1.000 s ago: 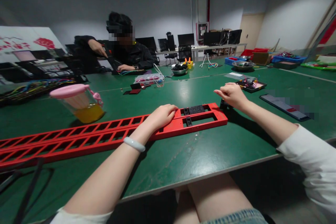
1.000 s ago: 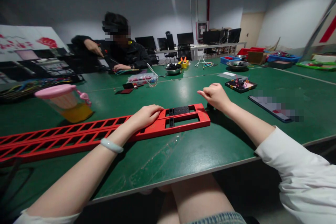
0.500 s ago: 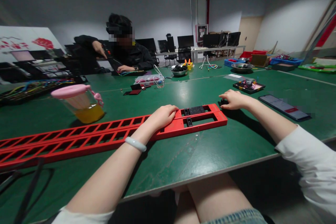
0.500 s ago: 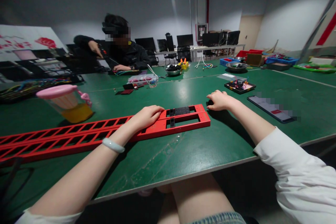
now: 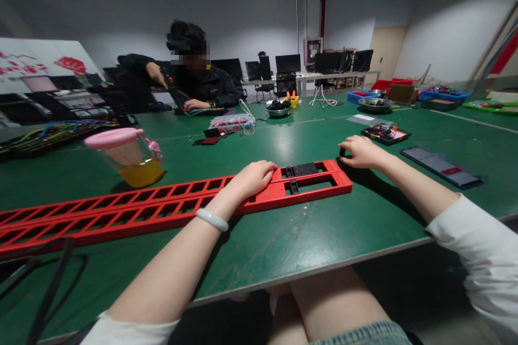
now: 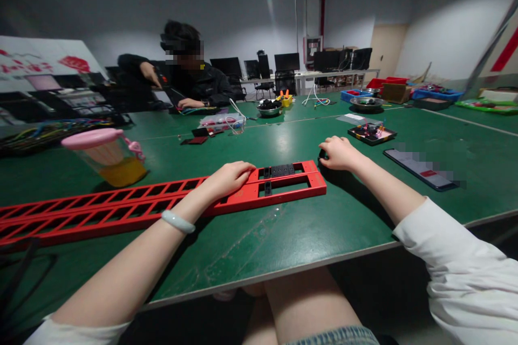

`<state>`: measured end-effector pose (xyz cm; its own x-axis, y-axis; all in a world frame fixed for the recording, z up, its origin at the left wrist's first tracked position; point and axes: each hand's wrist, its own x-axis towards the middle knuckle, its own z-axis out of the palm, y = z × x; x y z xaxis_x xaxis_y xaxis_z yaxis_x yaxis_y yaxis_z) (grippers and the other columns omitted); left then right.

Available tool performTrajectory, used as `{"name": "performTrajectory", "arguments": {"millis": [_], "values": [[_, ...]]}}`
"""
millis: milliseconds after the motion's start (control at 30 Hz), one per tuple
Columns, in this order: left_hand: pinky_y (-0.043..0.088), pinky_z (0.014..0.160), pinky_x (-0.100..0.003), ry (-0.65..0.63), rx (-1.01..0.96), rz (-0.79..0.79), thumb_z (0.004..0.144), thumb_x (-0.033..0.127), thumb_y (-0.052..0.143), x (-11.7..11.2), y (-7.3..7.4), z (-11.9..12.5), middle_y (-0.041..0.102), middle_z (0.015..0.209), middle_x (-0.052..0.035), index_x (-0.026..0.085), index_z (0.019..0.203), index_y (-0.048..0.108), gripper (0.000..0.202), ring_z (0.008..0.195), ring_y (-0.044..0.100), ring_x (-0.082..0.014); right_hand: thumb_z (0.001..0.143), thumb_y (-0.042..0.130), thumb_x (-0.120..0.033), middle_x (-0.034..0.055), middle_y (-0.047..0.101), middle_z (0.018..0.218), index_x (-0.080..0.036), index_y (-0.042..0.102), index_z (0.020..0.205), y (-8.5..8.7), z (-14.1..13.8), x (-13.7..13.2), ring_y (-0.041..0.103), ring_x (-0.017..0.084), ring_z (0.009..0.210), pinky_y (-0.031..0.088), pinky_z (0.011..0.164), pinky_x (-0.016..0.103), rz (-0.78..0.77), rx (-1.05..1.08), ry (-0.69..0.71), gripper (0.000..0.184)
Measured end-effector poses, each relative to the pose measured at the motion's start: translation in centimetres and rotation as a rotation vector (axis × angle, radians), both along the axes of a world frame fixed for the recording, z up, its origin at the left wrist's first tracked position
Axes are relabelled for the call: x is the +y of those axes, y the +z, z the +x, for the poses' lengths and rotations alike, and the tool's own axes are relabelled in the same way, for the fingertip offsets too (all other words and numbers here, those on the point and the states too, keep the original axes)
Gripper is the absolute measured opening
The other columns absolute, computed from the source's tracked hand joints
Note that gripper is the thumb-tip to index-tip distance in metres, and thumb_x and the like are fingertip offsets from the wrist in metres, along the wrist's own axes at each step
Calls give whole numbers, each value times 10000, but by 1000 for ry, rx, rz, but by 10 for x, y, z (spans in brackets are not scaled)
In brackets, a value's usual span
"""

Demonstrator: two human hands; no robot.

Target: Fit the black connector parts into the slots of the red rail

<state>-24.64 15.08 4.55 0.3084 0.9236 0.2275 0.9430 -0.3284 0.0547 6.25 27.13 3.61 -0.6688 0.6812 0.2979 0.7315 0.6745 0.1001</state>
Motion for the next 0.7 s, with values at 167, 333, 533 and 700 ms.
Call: {"name": "performTrajectory", "arguments": {"millis": [167, 333, 533, 700], "values": [[416, 802, -254, -13, 23, 11, 837, 247, 325, -1, 0, 0, 615, 979, -55, 185, 1007, 588, 319, 895, 559, -166, 737, 533, -365, 125, 558, 985, -139, 549, 1075, 5, -12, -18, 518, 236, 913, 408, 799, 359, 69, 345, 201, 407], [417, 793, -250, -22, 21, 26, 843, 253, 323, -2, 0, 0, 617, 968, -55, 184, 1003, 590, 319, 884, 561, -166, 707, 590, -361, 88, 546, 966, -172, 550, 1075, 4, -32, -45, 538, 204, 874, 440, 768, 337, -60, 569, 422, 415], [414, 800, -252, -29, 15, 20, 849, 258, 320, -2, 0, 0, 615, 970, -48, 196, 1015, 588, 322, 883, 559, -161, 741, 572, -350, 91, 571, 1007, -185, 505, 1152, 1, -44, -67, 547, 201, 894, 447, 787, 359, -187, 582, 581, 448], [415, 798, -255, -35, 5, 19, 845, 263, 330, 0, -1, -2, 618, 952, -49, 196, 1003, 593, 314, 870, 560, -163, 756, 557, -292, 97, 582, 1047, -186, 536, 1122, -2, -49, -77, 530, 198, 954, 443, 812, 345, -227, 531, 696, 381]]}}
